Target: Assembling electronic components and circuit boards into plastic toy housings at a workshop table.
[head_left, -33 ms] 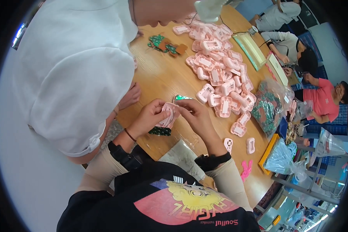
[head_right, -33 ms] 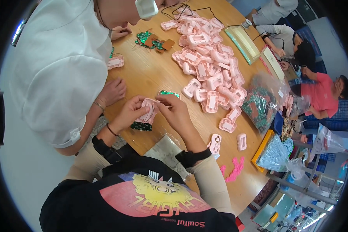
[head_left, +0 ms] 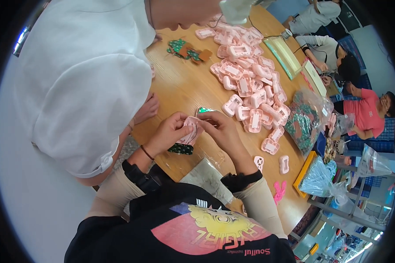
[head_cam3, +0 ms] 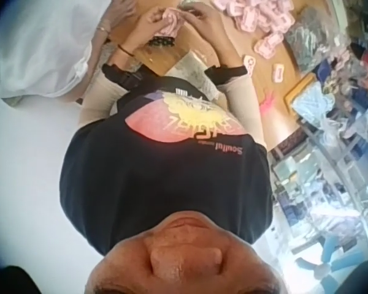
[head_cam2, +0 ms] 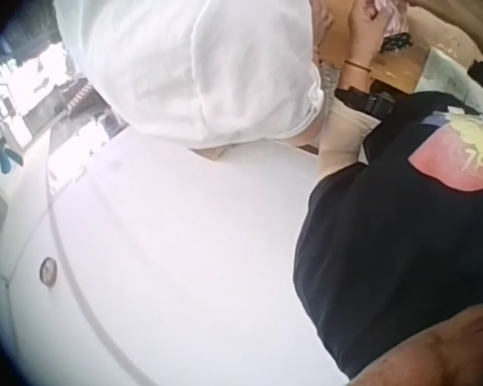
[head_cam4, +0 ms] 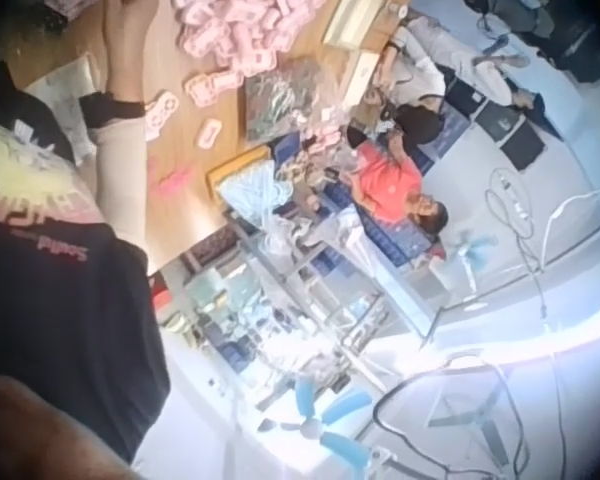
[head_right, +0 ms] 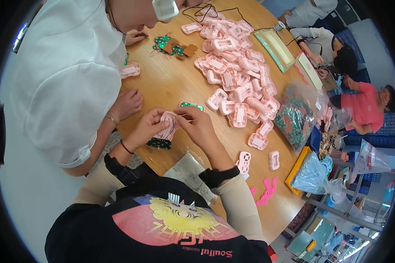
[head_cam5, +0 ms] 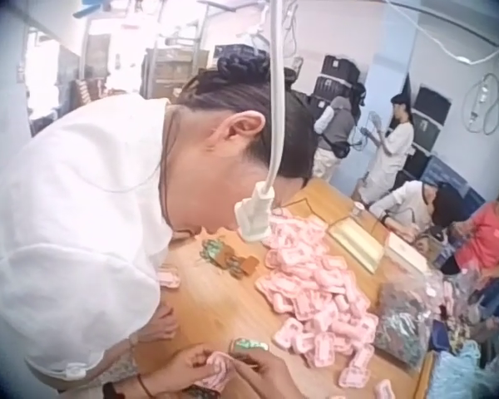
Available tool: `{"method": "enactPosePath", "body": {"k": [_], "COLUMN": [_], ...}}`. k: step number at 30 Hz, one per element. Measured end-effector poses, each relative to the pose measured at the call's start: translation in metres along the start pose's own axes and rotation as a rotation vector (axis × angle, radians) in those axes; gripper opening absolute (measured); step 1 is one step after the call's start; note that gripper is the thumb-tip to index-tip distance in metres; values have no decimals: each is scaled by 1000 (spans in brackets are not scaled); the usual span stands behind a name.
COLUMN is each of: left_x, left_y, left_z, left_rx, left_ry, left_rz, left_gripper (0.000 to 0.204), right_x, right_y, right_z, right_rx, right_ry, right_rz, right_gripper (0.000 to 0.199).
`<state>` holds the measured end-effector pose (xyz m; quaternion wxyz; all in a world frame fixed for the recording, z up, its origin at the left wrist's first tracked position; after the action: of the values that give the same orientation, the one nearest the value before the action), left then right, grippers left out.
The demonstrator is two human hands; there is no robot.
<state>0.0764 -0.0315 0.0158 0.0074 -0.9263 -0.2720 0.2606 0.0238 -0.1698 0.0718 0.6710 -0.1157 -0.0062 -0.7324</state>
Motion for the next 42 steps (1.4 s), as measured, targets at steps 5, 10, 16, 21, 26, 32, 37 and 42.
{"method": "enactPosePath", "body": {"k": [5, 10, 16, 21, 26, 32, 37, 42], "left_x": [-3, -3, -5, -7, -7, -8, -11, -11], "left_y": [0, 0, -1, 0, -1, -3, -3, -3], "left_z": [-7, -11, -12, -11, -11, -13, -15, -16], "left_rx": [2, 5, 32, 62, 60, 61, 60, 58], "left_ry": [154, 225, 301, 354, 374, 396, 448, 524], "left_rz": [46, 47, 80, 73, 73, 61, 26, -9], "left_gripper": [22, 22, 24, 24, 25, 24, 23, 22], "right_x": [-3, -5, -6, -4, -4, -6, -5, -10], "right_y": [10, 12, 10, 8, 7, 6, 8, 9], "right_z": [7, 0, 3, 1, 1, 9, 1, -1], "right_rx": [-108, -119, -175, -167, -179, -193, -147, -109], "right_ry": [-142, -147, -87, -129, -128, -142, -268, -369], "right_rz": [129, 131, 118, 151, 158, 141, 166, 146], "right_gripper": [19, 16, 14, 14, 14, 14, 18, 16]}}
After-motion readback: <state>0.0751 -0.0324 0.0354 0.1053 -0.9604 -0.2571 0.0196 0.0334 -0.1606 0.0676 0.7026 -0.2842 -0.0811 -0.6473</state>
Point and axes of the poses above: each hand's wrist, its own y-axis towards the middle knuckle, its own x-axis out of the back of the hand, z = x × y, the point moved 6 cm from there along y, towards the middle knuckle, and after that the axes turned 6 degrees about z, right-handed, at the moved point
